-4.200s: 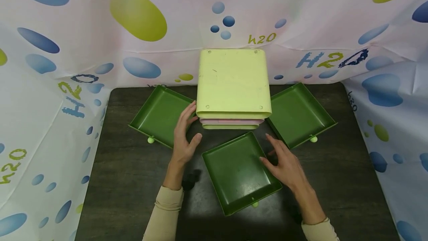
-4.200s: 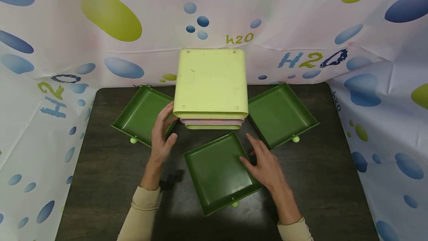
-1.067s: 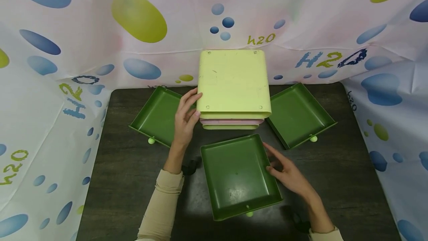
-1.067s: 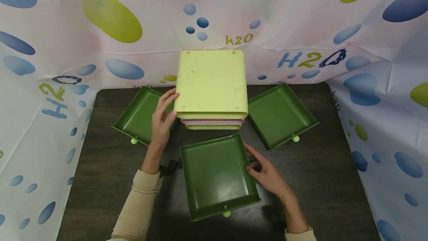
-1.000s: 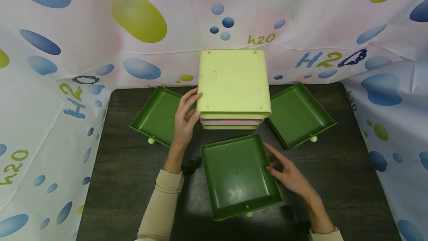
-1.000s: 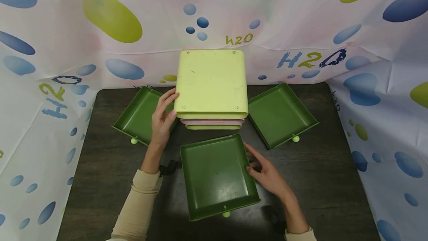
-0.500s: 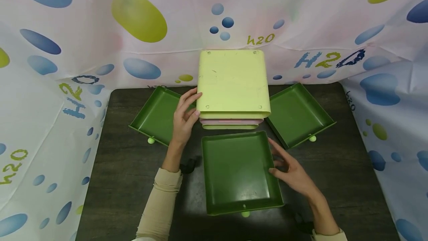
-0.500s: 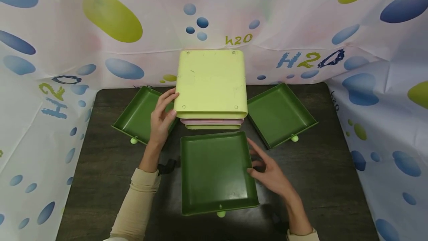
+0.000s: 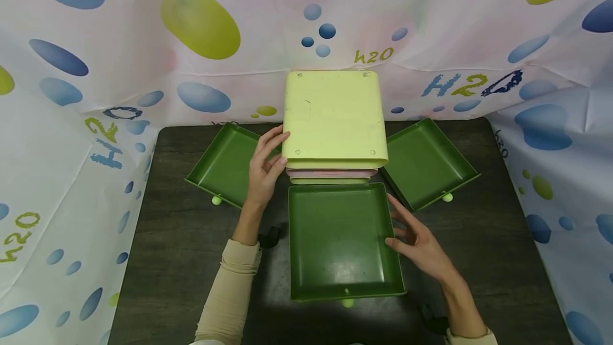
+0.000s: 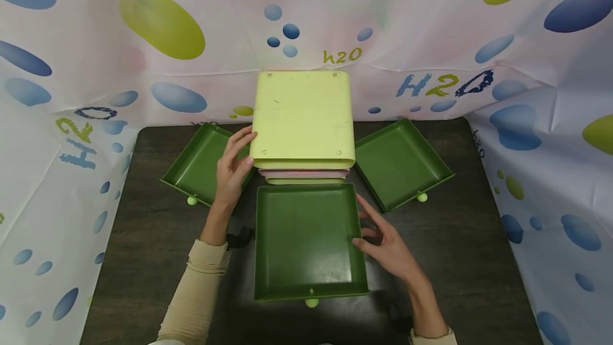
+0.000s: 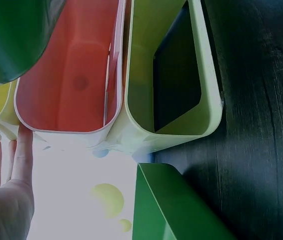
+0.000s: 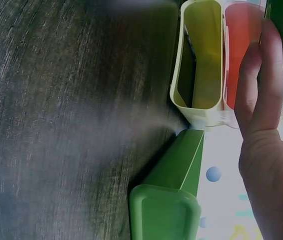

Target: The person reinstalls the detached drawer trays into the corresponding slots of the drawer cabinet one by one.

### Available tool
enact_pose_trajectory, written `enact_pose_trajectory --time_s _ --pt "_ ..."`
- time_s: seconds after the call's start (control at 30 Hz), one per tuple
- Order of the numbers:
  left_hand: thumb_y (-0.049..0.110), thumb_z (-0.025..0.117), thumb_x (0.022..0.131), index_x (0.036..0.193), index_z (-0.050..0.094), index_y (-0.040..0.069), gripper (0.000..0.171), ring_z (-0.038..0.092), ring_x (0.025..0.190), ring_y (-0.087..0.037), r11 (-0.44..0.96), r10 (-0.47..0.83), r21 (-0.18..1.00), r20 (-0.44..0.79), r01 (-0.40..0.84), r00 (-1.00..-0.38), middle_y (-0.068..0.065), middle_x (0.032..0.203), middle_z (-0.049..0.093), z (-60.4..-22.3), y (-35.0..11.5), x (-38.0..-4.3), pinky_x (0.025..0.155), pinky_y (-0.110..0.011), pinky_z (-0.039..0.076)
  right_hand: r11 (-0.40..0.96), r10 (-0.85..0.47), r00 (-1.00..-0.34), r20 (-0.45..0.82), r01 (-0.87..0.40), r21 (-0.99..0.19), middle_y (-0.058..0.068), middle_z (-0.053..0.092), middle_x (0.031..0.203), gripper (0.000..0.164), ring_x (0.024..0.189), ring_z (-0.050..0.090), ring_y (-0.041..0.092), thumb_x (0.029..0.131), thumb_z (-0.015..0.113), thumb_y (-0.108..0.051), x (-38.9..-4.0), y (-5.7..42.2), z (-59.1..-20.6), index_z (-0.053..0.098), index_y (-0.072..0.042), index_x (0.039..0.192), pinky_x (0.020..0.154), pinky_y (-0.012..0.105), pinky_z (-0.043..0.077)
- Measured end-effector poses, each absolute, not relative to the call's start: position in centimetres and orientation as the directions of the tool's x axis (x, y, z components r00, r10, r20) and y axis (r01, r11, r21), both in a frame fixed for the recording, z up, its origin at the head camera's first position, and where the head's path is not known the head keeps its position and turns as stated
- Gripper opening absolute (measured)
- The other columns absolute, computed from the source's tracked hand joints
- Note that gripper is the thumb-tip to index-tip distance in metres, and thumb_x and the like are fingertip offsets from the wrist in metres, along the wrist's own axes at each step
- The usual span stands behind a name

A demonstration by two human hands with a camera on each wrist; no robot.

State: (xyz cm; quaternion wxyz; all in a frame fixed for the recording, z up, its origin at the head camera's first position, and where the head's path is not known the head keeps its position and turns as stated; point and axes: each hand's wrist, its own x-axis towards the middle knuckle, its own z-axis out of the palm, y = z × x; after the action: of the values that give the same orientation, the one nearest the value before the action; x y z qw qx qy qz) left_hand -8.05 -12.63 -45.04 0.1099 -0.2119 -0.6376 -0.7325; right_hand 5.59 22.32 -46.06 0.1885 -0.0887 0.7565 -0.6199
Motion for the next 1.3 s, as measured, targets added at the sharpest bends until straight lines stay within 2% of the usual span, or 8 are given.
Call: enact_pose_trajectory --time_s 0.13,0.3,0.57,0.63,0.8,0.87,1.07,1.3 --pt "0.027 0.061 0.1 0.138 0.052 -0.01 0.053 0.041 0.135 -0.035 -0.155 0.109 0.891 0.445 0.427 -0.889 -0.021 0.151 0.035 -45.1 -12.6 -8.0 0.088 -0.03 0.051 0.221 -0.354 -0.922 -0.154 0.077 -0.972 0.017 0.024 0.159 0.084 0.132 0.042 0.005 0.096 0.065 -0.001 5.6 22.3 -45.9 0.018 -0.023 0.161 0.091 0.028 0.051" --pt "0.02 0.059 0.1 0.138 0.052 -0.009 0.049 0.041 0.135 -0.034 -0.161 0.113 0.889 0.448 0.429 -0.887 -0.021 0.151 0.035 -45.1 -12.5 -8.0 0.089 -0.031 0.051 0.211 -0.347 -0.931 -0.116 0.043 -0.977 0.011 0.026 0.159 0.085 0.13 0.042 -0.001 0.094 0.065 0.003 5.5 22.2 -45.6 0.017 -0.02 0.161 0.091 0.027 0.05" --pt "0.023 0.058 0.101 0.139 0.052 -0.009 0.05 0.042 0.134 -0.035 -0.137 0.111 0.883 0.464 0.449 -0.879 -0.02 0.151 0.036 -45.2 -12.4 -8.1 0.09 -0.031 0.051 0.239 -0.332 -0.934 -0.135 0.055 -0.969 0.023 0.026 0.158 0.085 0.13 0.045 0.043 0.094 0.066 -0.001 5.0 22.1 -44.8 0.018 -0.024 0.161 0.087 0.027 0.053" --pt "0.022 0.058 0.101 0.139 0.052 -0.009 0.05 0.043 0.133 -0.034 -0.145 0.111 0.883 0.463 0.447 -0.879 -0.02 0.151 0.036 -45.2 -12.4 -8.1 0.087 -0.029 0.051 0.242 -0.331 -0.934 -0.134 0.053 -0.969 0.02 0.025 0.16 0.083 0.132 0.045 0.038 0.095 0.066 -0.002 4.9 22.1 -44.6 0.02 -0.023 0.161 0.088 0.027 0.052" --pt "0.016 0.057 0.101 0.139 0.051 -0.009 0.047 0.044 0.133 -0.033 -0.16 0.117 0.886 0.455 0.435 -0.883 -0.02 0.151 0.035 -45.2 -12.4 -8.0 0.082 -0.027 0.05 0.218 -0.33 -0.936 -0.118 0.046 -0.975 0.01 0.025 0.162 0.081 0.129 0.047 0.002 0.095 0.065 0.0 4.8 22.1 -44.4 0.023 -0.021 0.16 0.089 0.025 0.051" --pt "0.013 0.056 0.101 0.14 0.05 -0.01 0.045 0.044 0.133 -0.033 -0.167 0.116 0.886 0.453 0.433 -0.884 -0.021 0.151 0.035 -45.2 -12.4 -7.9 0.082 -0.026 0.051 0.202 -0.335 -0.936 -0.111 0.044 -0.978 0.008 0.026 0.161 0.081 0.126 0.047 -0.003 0.094 0.065 0.001 4.7 22.1 -44.3 0.022 -0.02 0.16 0.089 0.024 0.051" --pt "0.001 0.053 0.099 0.14 0.049 -0.011 0.043 0.043 0.133 -0.034 -0.182 0.11 0.882 0.457 0.434 -0.883 -0.024 0.151 0.034 -44.9 -12.5 -7.8 0.08 -0.025 0.052 0.165 -0.343 -0.935 -0.094 0.038 -0.985 0.014 0.03 0.159 0.082 0.124 0.052 0.0 0.094 0.064 0.004 4.5 21.9 -44.2 0.022 -0.018 0.16 0.088 0.025 0.052" --pt "0.0 0.052 0.098 0.14 0.05 -0.01 0.043 0.043 0.134 -0.034 -0.165 0.111 0.886 0.453 0.433 -0.885 -0.024 0.151 0.034 -44.9 -12.5 -7.8 0.082 -0.024 0.052 0.072 -0.369 -0.929 -0.027 0.0 -0.997 0.016 0.042 0.15 0.083 0.121 0.059 0.01 0.092 0.062 0.012 4.1 21.7 -43.9 0.021 -0.013 0.16 0.086 0.029 0.055"
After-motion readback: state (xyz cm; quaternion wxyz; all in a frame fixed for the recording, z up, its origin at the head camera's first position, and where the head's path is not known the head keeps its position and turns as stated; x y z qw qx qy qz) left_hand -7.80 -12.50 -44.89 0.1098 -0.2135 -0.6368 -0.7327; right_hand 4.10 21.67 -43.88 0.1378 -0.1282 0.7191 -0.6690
